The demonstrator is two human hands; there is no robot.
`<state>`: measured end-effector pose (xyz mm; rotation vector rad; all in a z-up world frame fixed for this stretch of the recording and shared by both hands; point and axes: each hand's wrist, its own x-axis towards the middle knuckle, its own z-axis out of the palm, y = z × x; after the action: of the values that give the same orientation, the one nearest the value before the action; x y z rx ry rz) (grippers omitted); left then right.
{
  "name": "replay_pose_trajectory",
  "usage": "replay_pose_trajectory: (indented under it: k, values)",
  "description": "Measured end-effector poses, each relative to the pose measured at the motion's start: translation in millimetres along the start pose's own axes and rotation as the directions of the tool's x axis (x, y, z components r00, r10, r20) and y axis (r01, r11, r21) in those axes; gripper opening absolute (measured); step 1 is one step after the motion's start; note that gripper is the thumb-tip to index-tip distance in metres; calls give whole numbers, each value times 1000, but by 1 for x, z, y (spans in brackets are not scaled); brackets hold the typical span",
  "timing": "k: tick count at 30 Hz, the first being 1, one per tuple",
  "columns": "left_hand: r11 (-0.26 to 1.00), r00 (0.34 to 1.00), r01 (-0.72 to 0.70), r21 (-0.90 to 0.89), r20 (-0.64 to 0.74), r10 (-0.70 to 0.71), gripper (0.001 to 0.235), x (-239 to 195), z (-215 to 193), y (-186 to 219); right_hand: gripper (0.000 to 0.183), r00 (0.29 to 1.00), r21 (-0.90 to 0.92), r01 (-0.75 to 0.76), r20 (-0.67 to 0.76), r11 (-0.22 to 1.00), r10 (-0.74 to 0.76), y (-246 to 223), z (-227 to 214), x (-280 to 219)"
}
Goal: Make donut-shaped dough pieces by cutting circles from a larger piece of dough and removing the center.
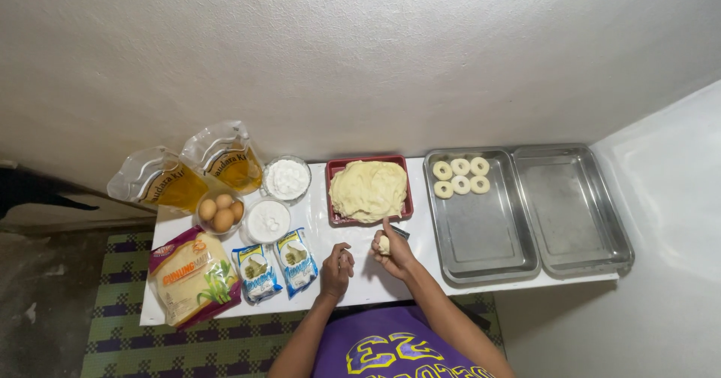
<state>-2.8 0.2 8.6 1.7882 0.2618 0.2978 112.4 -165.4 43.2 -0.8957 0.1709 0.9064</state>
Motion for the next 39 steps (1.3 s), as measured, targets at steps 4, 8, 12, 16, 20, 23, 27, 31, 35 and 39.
replay_pose_trajectory:
  k: [4, 8, 12, 16, 20, 23, 27, 31, 35, 39]
  values:
    - [999, 999, -32, 20, -11, 32, 33, 0, -1, 0, 63, 970, 61, -107, -211, 992, 118, -31, 59, -30]
    - [1000, 1000, 9, 6, 20, -9, 33, 2, -2, 4, 49, 980, -44, -79, -186, 996, 69, -20, 40, -21]
    - [999, 999, 32, -43, 19, -32, 34, 1, -2, 6, 58, 966, 45, 1, -258, 999, 11, -15, 34, -23]
    - [995, 997, -71, -68, 3, 71, 33, 3, 2, -14, 60, 954, 87, 89, -293, 992, -60, -19, 26, -26]
    - [995, 1000, 20, -99, 6, -20, 28, 3, 2, -7, 59, 983, 72, 70, -173, 995, -57, -21, 13, -22]
    - [981, 996, 84, -177, -12, -88, 27, 6, 5, -12, 56, 995, 99, 40, -93, 994, -30, -27, 7, -16]
    - [961, 987, 133, -241, -55, -151, 31, 6, 6, -14, 34, 996, 209, -14, 88, 978, -4, -27, -3, -7]
    - [933, 979, 116, -340, -117, -164, 38, 8, 13, -17, 6, 999, 211, 12, 39, 977, -21, -53, 39, -28]
    - [925, 977, 55, -376, -170, -127, 40, 15, 22, -17, 16, 999, -28, -31, -42, 999, 30, -52, 25, -22]
    - [911, 975, 42, -410, -182, -126, 38, 18, 31, -4, 26, 992, -18, 57, 110, 998, -55, -20, -47, 15]
